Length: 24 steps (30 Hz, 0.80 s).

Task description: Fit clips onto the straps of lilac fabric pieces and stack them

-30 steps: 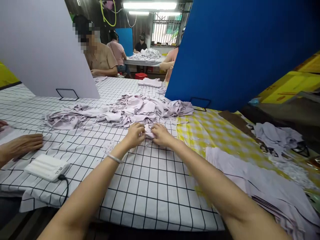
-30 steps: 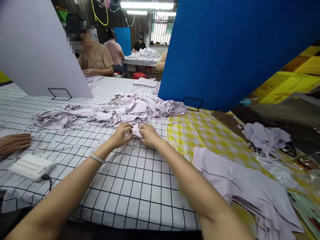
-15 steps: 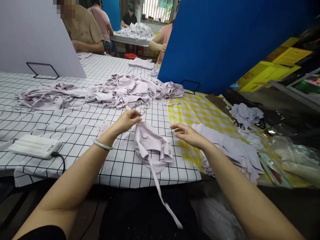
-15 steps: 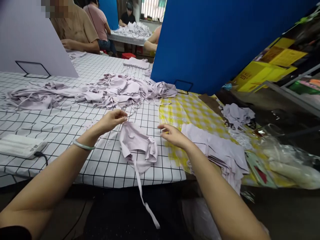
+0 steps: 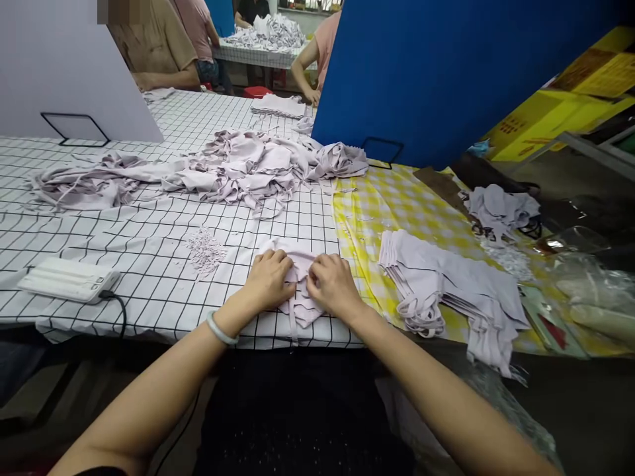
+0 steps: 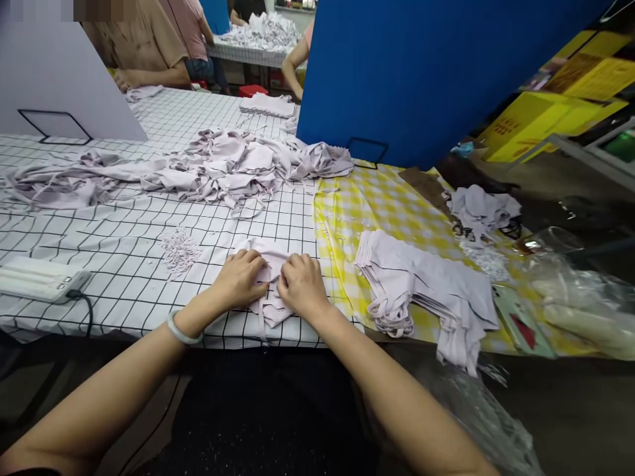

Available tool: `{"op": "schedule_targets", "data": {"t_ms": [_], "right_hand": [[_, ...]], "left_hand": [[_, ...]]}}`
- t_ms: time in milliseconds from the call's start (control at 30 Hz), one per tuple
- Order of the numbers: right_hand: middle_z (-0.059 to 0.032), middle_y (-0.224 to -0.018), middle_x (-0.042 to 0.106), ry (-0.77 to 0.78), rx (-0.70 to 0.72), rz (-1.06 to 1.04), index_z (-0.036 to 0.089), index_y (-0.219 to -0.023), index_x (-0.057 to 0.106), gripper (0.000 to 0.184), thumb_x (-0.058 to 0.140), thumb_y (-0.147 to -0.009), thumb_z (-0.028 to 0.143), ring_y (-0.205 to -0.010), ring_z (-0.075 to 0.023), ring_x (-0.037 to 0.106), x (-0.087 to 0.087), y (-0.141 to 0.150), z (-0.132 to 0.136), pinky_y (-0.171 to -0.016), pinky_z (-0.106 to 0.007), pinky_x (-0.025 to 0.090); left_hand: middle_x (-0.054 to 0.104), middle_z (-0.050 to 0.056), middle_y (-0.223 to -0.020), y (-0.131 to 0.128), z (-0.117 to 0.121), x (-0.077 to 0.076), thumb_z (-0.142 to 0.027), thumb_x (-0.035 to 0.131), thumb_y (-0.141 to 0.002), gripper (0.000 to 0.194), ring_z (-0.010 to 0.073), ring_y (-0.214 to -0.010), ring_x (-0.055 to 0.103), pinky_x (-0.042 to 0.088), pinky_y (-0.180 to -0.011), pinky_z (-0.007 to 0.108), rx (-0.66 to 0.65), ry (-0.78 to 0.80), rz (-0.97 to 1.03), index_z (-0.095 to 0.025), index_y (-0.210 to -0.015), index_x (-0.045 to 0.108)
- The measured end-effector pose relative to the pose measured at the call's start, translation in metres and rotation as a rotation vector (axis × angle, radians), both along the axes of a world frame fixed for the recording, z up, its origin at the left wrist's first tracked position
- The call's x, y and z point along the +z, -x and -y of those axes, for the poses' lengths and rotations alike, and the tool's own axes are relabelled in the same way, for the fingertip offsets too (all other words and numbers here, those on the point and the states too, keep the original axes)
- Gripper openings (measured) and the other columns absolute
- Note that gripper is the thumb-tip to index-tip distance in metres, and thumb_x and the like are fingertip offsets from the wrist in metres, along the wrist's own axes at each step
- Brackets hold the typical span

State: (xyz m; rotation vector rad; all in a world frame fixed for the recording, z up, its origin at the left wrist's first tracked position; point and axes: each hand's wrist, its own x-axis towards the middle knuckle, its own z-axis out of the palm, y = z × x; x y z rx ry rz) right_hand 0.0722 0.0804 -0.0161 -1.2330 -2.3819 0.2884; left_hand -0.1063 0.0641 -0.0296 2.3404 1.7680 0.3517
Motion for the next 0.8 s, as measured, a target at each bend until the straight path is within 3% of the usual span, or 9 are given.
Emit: {"op": "schedule_targets", "data": {"t_ms": [133, 200, 333, 400, 467, 567, 633, 700, 800], "right_hand": [[-0.0044, -0.088, 0.065, 0.022, -0.113, -0.449, 0.024, -0.078, 0.051, 0.013, 0.051, -0.090, 0.019, -0.088, -0.0222, 0.059, 0.039, -0.013, -0.014, -0.078, -0.036, 0.046], [-0.0027, -0.085, 0.064, 0.067, -0.091, -0.470, 0.024, -0.080, 0.051, 0.011, 0.051, -0.091, 0.024, -0.082, -0.0199, 0.060, 0.048, -0.016, -0.013, -0.074, -0.033, 0.046], [-0.0058, -0.088, 0.065, 0.186, 0.098, -0.050, 0.023, -0.081, 0.056, 0.006, 0.062, -0.081, 0.023, -0.083, -0.0232, 0.058, 0.024, -0.004, -0.011, -0.072, -0.036, 0.045], [-0.0080, -0.088, 0.065, 0.153, 0.033, 0.005, 0.022, -0.076, 0.056, 0.008, 0.062, -0.076, 0.016, -0.088, -0.0260, 0.057, 0.010, 0.003, -0.014, -0.078, -0.039, 0.044], [-0.0060, -0.081, 0.064, 0.202, -0.070, -0.177, 0.022, -0.072, 0.054, 0.010, 0.060, -0.077, 0.016, -0.084, -0.0241, 0.057, 0.011, 0.002, -0.019, -0.077, -0.038, 0.044], [0.0004, -0.073, 0.059, 0.459, -0.086, -0.624, 0.022, -0.077, 0.054, 0.010, 0.060, -0.082, 0.029, -0.069, -0.0167, 0.055, 0.043, -0.011, -0.022, -0.065, -0.030, 0.044], [0.0032, -0.070, 0.057, 0.577, -0.034, -0.839, 0.021, -0.081, 0.055, 0.018, 0.063, -0.083, 0.037, -0.062, -0.0127, 0.052, 0.073, -0.023, -0.019, -0.058, -0.026, 0.041], [0.0045, -0.068, 0.057, 0.615, -0.018, -0.947, 0.022, -0.084, 0.057, 0.024, 0.070, -0.081, 0.042, -0.057, -0.0105, 0.049, 0.099, -0.036, -0.017, -0.053, -0.023, 0.039], [0.0031, -0.072, 0.061, 0.623, -0.048, -0.981, 0.022, -0.090, 0.061, 0.030, 0.076, -0.076, 0.044, -0.056, -0.0107, 0.051, 0.112, -0.047, -0.023, -0.052, -0.023, 0.041]], "left_hand": [[0.064, 0.012, -0.095, 0.008, -0.012, 0.009, -0.010, 0.050, -0.083, 0.018, 0.0282, -0.090, 0.059, 0.044, -0.076, 0.040, 0.104, 0.009, -0.038, -0.017, -0.090, 0.065], [0.064, 0.012, -0.093, 0.011, -0.014, 0.016, -0.008, 0.048, -0.082, 0.020, 0.0261, -0.085, 0.060, 0.044, -0.071, 0.037, 0.147, -0.004, -0.006, -0.016, -0.090, 0.064], [0.063, 0.009, -0.092, 0.010, -0.012, 0.021, -0.006, 0.048, -0.080, 0.020, 0.0227, -0.087, 0.060, 0.047, -0.075, 0.034, 0.124, -0.029, 0.151, -0.017, -0.091, 0.061], [0.063, 0.010, -0.096, 0.008, -0.010, 0.017, -0.012, 0.054, -0.080, 0.019, 0.0235, -0.091, 0.060, 0.048, -0.080, 0.035, 0.078, -0.001, 0.209, -0.016, -0.097, 0.060], [0.063, 0.011, -0.104, 0.005, -0.006, 0.012, -0.023, 0.064, -0.076, 0.029, 0.0273, -0.097, 0.059, 0.048, -0.082, 0.038, 0.043, 0.031, 0.203, -0.015, -0.103, 0.060], [0.062, 0.009, -0.096, 0.001, -0.001, 0.016, -0.021, 0.061, -0.074, 0.017, 0.0268, -0.090, 0.058, 0.048, -0.075, 0.038, 0.072, 0.049, 0.223, -0.017, -0.090, 0.063], [0.061, 0.005, -0.081, 0.002, 0.005, 0.033, -0.015, 0.053, -0.073, 0.009, 0.0210, -0.076, 0.057, 0.046, -0.066, 0.033, 0.111, 0.107, 0.420, -0.018, -0.077, 0.060], [0.059, 0.002, -0.073, 0.008, 0.012, 0.059, -0.017, 0.051, -0.073, 0.010, 0.0166, -0.066, 0.055, 0.043, -0.058, 0.028, 0.090, 0.243, 0.737, -0.018, -0.076, 0.060], [0.059, 0.000, -0.071, 0.028, 0.016, 0.095, -0.025, 0.057, -0.074, 0.017, 0.0133, -0.059, 0.054, 0.041, -0.052, 0.024, 0.014, 0.429, 1.036, -0.017, -0.087, 0.063]]}}
